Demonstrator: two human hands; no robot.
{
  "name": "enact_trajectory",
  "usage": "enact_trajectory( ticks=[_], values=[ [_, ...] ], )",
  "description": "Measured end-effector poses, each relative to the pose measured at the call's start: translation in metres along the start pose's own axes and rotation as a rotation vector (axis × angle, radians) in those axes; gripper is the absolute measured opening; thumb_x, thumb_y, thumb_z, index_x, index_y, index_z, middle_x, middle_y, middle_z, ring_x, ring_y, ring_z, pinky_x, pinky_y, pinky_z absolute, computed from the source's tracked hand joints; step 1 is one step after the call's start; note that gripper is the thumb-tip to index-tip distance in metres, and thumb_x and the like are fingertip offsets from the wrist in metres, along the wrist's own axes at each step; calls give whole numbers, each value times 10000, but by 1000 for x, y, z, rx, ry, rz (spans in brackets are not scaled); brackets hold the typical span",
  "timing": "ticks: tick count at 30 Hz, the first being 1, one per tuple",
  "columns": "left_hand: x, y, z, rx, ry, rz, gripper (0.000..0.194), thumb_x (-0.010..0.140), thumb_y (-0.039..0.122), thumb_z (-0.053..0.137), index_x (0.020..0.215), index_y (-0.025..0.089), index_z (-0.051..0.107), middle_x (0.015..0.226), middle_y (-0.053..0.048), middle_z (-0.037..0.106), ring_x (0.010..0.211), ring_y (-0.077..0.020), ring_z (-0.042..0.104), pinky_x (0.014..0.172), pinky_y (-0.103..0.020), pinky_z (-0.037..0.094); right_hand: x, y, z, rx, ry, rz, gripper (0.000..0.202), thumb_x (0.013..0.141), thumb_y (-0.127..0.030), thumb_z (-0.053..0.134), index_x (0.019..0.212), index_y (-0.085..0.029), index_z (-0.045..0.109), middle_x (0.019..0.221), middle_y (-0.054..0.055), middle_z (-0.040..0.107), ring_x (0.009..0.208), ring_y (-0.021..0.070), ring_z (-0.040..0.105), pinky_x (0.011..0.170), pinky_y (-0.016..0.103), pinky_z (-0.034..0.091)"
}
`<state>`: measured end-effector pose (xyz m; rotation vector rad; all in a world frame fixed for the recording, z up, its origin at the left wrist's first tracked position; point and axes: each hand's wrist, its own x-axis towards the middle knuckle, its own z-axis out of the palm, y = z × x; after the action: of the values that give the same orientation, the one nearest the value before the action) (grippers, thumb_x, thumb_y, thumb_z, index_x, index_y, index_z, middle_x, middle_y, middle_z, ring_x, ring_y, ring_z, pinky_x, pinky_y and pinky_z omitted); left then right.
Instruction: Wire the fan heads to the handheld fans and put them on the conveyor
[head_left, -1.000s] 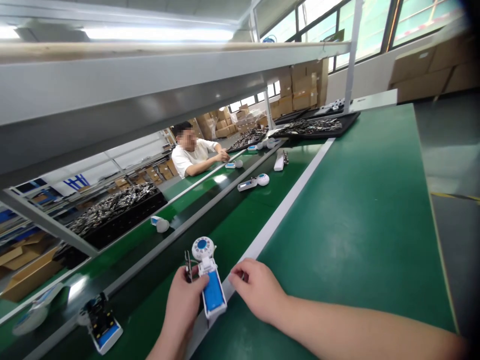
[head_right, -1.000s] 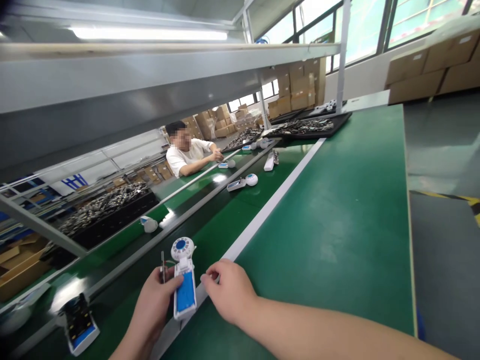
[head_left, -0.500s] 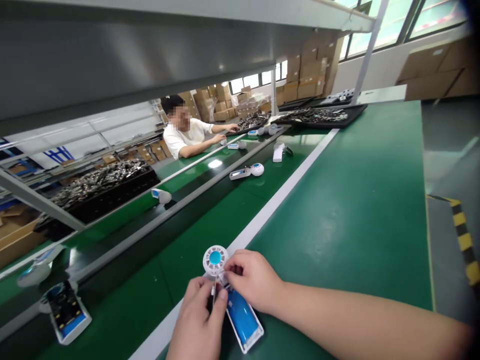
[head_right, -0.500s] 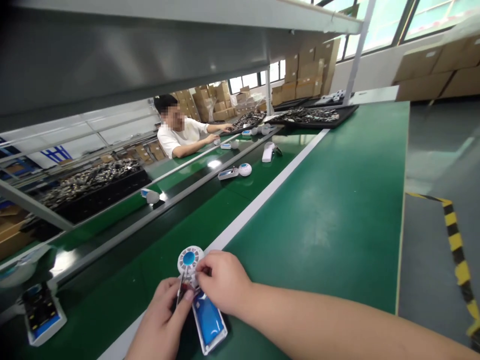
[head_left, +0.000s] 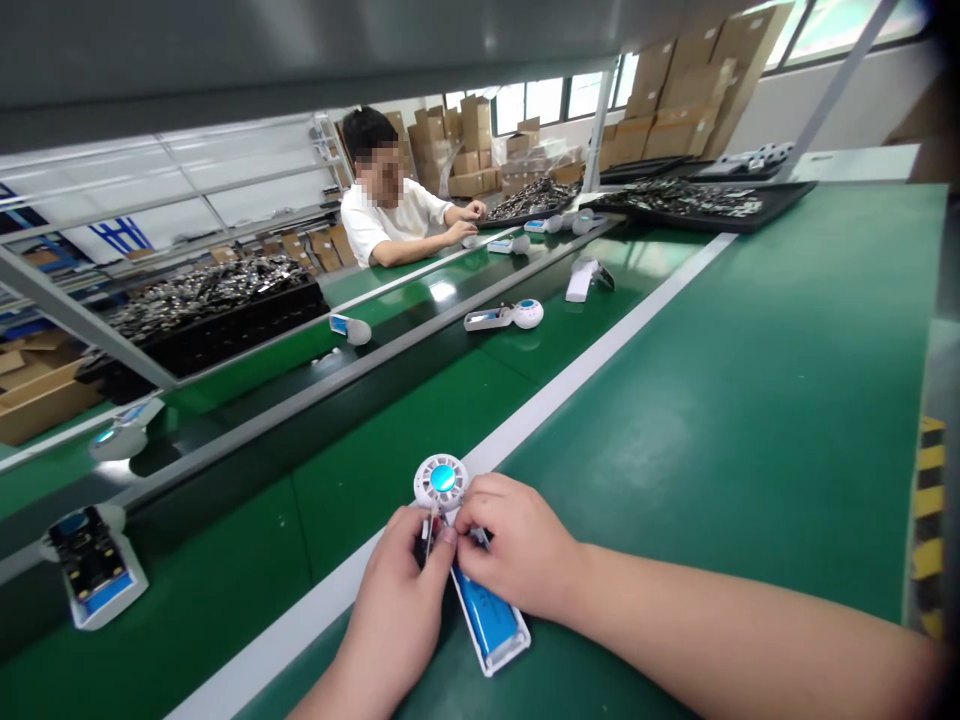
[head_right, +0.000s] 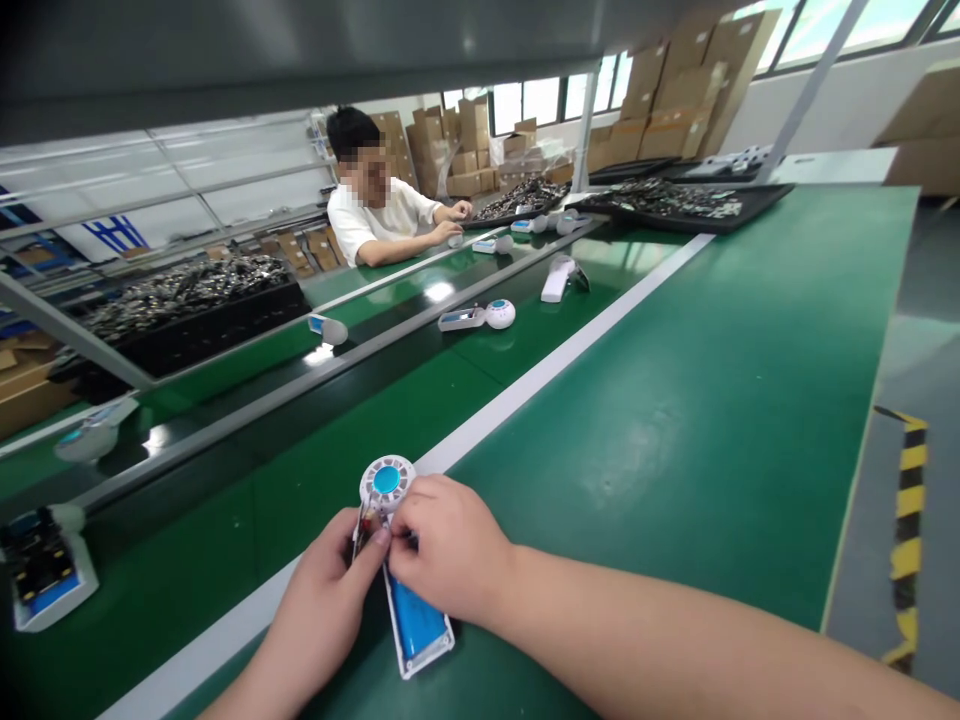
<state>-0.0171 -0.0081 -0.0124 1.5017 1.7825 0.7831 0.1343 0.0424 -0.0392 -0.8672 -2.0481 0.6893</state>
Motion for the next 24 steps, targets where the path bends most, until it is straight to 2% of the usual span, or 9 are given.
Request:
enact_trajectory(
  ticks=[8,11,13,18,21,24],
  values=[
    [1,3,-10,-16,-81,0,332,872,492,525,948,192,646,942,-63,705,867,-251,648,784,-361,491,0,-4,-2,138,2,64,86,701,-99,598,688,-185,600,740,-1,618,743,148,582,685,253,449],
    [3,1,-14,22,-38,-88,423,806,513,629,1088,198,646,992,-59,722,887,-253,678,776,-355,521,0,-6,-5,139,60,140,86,674,-107,604,654,-183,571,723,-7,591,689,138,558,623,244,422],
    [2,-2,-15,62,2,-72,464,795,497,657,1166,220,635,1038,-50,724,907,-241,688,785,-341,537,0,-7,-6,140,90,172,85,671,-108,596,652,-184,564,732,-10,586,674,130,550,607,238,409],
    [-5,-11,-11,298,75,291,309,931,404,500,1102,246,704,1028,-47,705,907,-194,676,799,-296,542,-1,-11,-8,111,129,180,93,661,-108,576,625,-186,542,693,-21,576,655,124,534,611,237,398],
    [-8,-13,-5,353,103,424,302,952,330,485,1176,252,673,1116,-53,670,938,-165,669,786,-249,546,-2,-13,-7,91,127,194,93,658,-121,577,616,-187,527,674,-23,568,649,126,523,611,240,393],
    [-8,-14,-3,382,114,527,328,953,273,489,1250,251,627,1107,-54,670,941,-154,669,773,-229,550,-1,-14,-6,80,121,207,107,652,-113,567,604,-187,506,657,-28,553,641,124,513,602,239,384]
  ],
)
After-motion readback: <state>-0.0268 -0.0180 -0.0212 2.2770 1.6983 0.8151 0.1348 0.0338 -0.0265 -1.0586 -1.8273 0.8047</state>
